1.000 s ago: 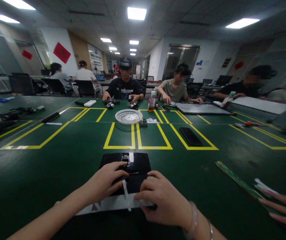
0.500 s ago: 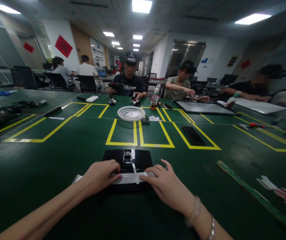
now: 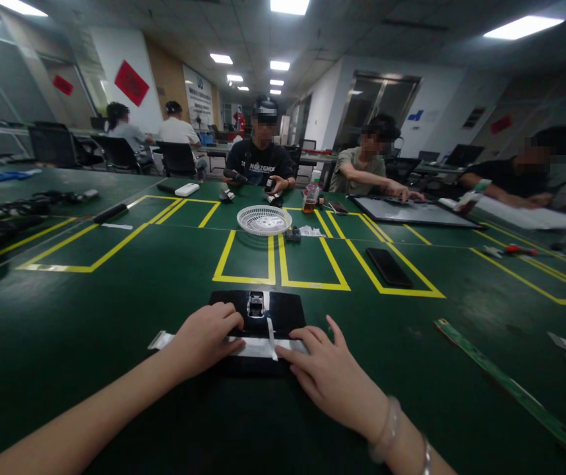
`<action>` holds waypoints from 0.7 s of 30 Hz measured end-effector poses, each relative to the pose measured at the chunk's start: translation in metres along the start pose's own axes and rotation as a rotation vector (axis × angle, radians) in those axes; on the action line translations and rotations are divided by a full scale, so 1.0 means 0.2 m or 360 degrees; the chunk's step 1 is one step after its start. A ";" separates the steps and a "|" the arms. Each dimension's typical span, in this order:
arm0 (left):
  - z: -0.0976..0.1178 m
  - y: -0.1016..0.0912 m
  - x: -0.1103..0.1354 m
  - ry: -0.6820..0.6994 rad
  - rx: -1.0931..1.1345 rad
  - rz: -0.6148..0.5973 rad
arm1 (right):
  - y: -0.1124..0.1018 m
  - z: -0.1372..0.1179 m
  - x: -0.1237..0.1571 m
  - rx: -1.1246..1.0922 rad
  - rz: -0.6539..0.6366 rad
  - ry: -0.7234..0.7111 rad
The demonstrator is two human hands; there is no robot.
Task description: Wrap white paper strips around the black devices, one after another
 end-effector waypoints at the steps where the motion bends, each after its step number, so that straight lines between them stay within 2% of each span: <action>1: 0.01 0.00 0.00 0.0035 0.0006 0.0036 | 0.00 0.00 0.00 -0.0010 -0.0011 0.0010; 4: 0.04 0.01 0.02 0.0230 0.0090 0.0081 | -0.01 0.00 0.00 -0.0012 -0.0028 0.0015; 6: 0.06 0.03 0.02 0.0331 0.0129 0.0011 | -0.01 0.01 0.00 -0.0001 -0.0016 -0.0014; 9: 0.06 0.05 0.02 0.0333 0.0127 -0.0088 | -0.04 0.02 0.00 0.0009 0.0041 -0.0051; 13: 0.09 0.03 0.02 0.0353 0.0136 -0.0102 | -0.06 0.05 0.00 0.0026 0.0147 -0.0020; 18: 0.11 0.00 0.02 0.0398 0.0169 -0.0029 | -0.08 0.06 0.00 0.0014 0.0235 0.0002; 21: 0.06 -0.04 0.03 0.0400 0.0180 0.0025 | -0.09 0.07 0.01 -0.0020 0.0303 0.0002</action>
Point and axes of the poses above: each hand's wrist, its own x-axis away from the middle knuckle, its own y-axis out of the palm, z = x × y, the point moved 7 cm from there along -x, towards the middle knuckle, and after that the axes turned 5 degrees about -z, right-handed, at the moved point
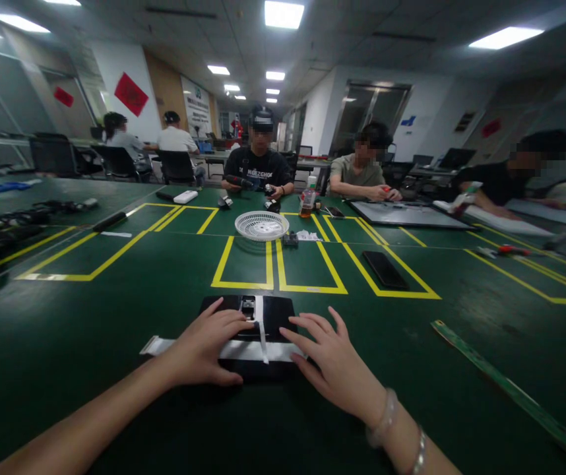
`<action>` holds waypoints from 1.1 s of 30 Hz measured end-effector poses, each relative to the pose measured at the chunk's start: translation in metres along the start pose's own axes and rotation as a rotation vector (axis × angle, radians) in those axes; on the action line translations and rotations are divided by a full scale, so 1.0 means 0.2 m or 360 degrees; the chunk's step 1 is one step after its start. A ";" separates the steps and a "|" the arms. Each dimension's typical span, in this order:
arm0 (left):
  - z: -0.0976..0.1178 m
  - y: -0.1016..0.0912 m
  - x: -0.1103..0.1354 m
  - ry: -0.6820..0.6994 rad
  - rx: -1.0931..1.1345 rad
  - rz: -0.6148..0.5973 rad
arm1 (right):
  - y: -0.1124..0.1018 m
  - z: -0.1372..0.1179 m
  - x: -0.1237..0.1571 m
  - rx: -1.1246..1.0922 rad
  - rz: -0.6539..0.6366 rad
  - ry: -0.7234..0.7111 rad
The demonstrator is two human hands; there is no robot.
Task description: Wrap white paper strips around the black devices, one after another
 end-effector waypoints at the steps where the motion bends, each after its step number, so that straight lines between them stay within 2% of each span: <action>1: -0.03 -0.02 0.01 -0.0018 -0.0008 0.0029 | 0.00 0.00 0.00 -0.0010 0.0017 -0.0004; 4: -0.16 -0.10 0.05 -0.0152 -0.0069 0.0155 | -0.01 0.01 0.00 -0.0020 0.0033 -0.0024; 8: -0.43 -0.24 0.14 -0.0457 -0.0177 0.0361 | -0.01 0.00 0.00 -0.0020 0.0005 -0.0034; 12: -0.75 -0.38 0.30 -0.0937 -0.0277 0.0502 | -0.01 -0.01 0.00 -0.0021 -0.0019 -0.0040; 16: -1.01 -0.46 0.55 -0.1483 -0.0366 0.0437 | 0.00 -0.01 0.01 -0.0052 -0.0044 -0.0041; 20: -1.16 -0.48 0.80 -0.1881 -0.0352 0.0341 | 0.01 -0.01 0.01 -0.0079 -0.0071 -0.0044; 24: -1.27 -0.48 1.01 -0.2182 -0.0299 0.0389 | 0.02 -0.01 0.00 -0.0125 -0.0100 -0.0047; 29: -1.46 -0.40 1.15 -0.2188 -0.0221 0.0603 | 0.02 -0.01 0.00 -0.0193 -0.0106 -0.0047; 33: -1.60 -0.32 1.19 -0.2167 -0.0210 0.0512 | 0.02 -0.01 0.00 -0.0234 -0.0118 -0.0038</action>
Point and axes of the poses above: each hand's wrist, its own x-axis away from the middle knuckle, its own y-axis out of the palm, z = x × y, the point moved 7 cm from there along -x, towards the middle knuckle, and after that the axes turned 5 degrees about -z, right-handed, at the moved point
